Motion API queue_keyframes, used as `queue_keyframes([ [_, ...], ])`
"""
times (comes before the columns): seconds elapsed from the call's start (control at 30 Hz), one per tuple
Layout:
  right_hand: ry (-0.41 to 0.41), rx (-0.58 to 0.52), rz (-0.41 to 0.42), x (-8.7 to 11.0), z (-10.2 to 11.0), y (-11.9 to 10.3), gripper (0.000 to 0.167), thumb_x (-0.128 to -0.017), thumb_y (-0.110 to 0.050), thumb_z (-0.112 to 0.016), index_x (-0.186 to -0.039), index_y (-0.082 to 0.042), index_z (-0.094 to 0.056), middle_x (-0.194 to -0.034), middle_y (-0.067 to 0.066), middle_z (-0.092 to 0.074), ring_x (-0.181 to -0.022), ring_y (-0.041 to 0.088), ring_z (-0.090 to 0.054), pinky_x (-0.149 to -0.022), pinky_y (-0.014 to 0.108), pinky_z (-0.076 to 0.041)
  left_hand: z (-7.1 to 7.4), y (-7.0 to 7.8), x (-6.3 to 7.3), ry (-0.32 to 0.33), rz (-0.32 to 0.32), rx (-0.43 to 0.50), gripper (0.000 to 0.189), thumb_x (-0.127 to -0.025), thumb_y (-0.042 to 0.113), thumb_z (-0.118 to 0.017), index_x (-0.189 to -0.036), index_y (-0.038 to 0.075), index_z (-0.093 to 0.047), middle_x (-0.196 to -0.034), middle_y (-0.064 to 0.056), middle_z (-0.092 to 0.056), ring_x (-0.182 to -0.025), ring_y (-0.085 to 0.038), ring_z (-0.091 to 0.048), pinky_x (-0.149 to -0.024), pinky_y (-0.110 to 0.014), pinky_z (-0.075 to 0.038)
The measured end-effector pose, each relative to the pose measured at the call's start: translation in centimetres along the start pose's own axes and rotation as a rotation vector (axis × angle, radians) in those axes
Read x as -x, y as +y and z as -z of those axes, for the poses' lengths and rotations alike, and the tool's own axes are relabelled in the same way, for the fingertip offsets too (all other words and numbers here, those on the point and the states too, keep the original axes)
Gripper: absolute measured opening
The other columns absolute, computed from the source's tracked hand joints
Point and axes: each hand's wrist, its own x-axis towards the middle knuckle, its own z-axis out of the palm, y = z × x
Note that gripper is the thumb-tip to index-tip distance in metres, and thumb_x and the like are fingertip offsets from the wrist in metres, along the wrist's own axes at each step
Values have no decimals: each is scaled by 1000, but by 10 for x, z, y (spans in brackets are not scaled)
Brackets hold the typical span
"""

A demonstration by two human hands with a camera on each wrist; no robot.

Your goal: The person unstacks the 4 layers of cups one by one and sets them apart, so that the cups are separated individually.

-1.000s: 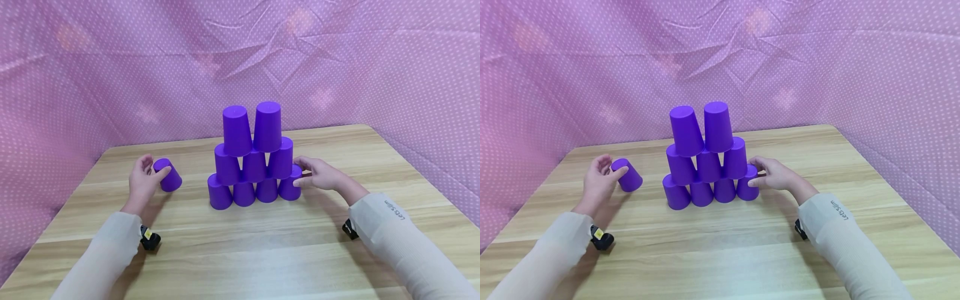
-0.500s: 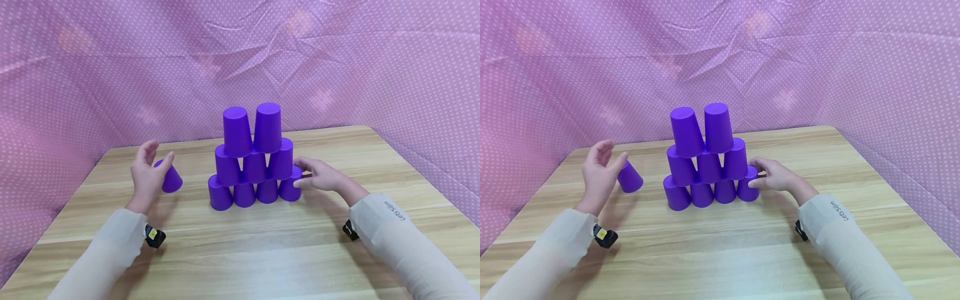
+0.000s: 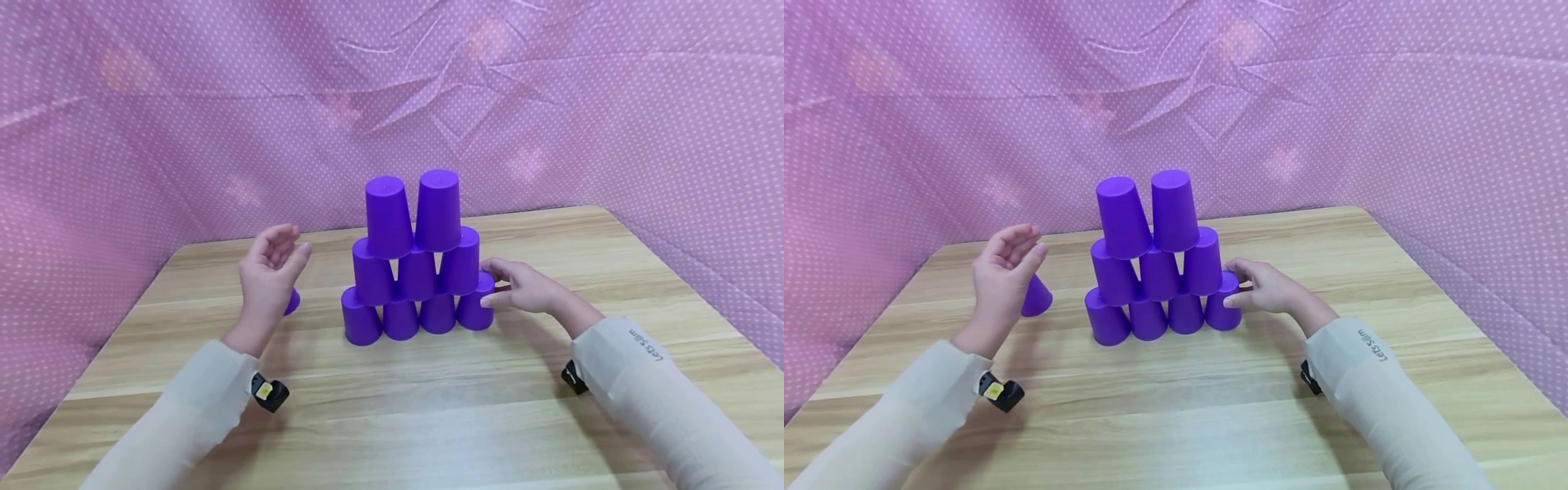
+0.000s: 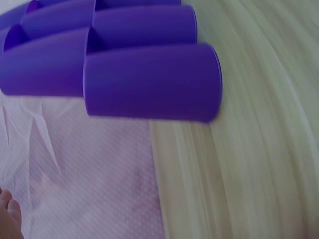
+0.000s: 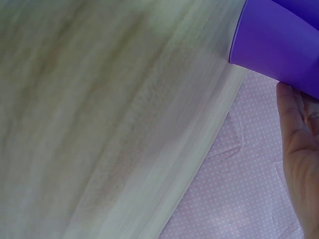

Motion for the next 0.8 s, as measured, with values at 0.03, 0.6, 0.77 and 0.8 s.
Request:
queue_keyframes([
  [0.03, -1, -2, -1, 0, 0, 0, 52, -81, -5, -69, -125, 8, -45, -109, 18, -57, -106, 28, -52, -98, 41, -46, -2, 2, 1, -13, -1, 11, 36, -80, -6, -65, -114, -7, -54, -100, 11, -63, -102, -6, -59, -100, -27, -45],
  [0.6, -5, 2, -9, 0, 1, 1, 52, -81, -5, -69, -125, 7, -45, -109, 17, -57, -107, 29, -52, -99, 42, -46, -31, 22, 4, -223, -15, -5, 43, -82, -3, -65, -122, -7, -50, -119, -15, -58, -111, -12, -56, -101, -26, -43],
  [0.77, 1, 20, -6, 0, 0, 1, 53, -80, -6, -70, -126, 6, -45, -110, 17, -57, -107, 28, -53, -99, 42, -46, -39, 25, 3, -307, 20, -2, 48, -82, -1, -65, -127, -5, -47, -125, -16, -54, -117, -18, -53, -104, -27, -41],
  [0.8, 2, 26, -1, 0, 0, 1, 53, -81, -7, -69, -126, 7, -45, -110, 17, -57, -107, 28, -53, -99, 42, -46, -40, 26, 3, -327, 28, -2, 49, -83, 0, -65, -128, -5, -46, -126, -16, -54, -119, -19, -52, -105, -27, -40],
])
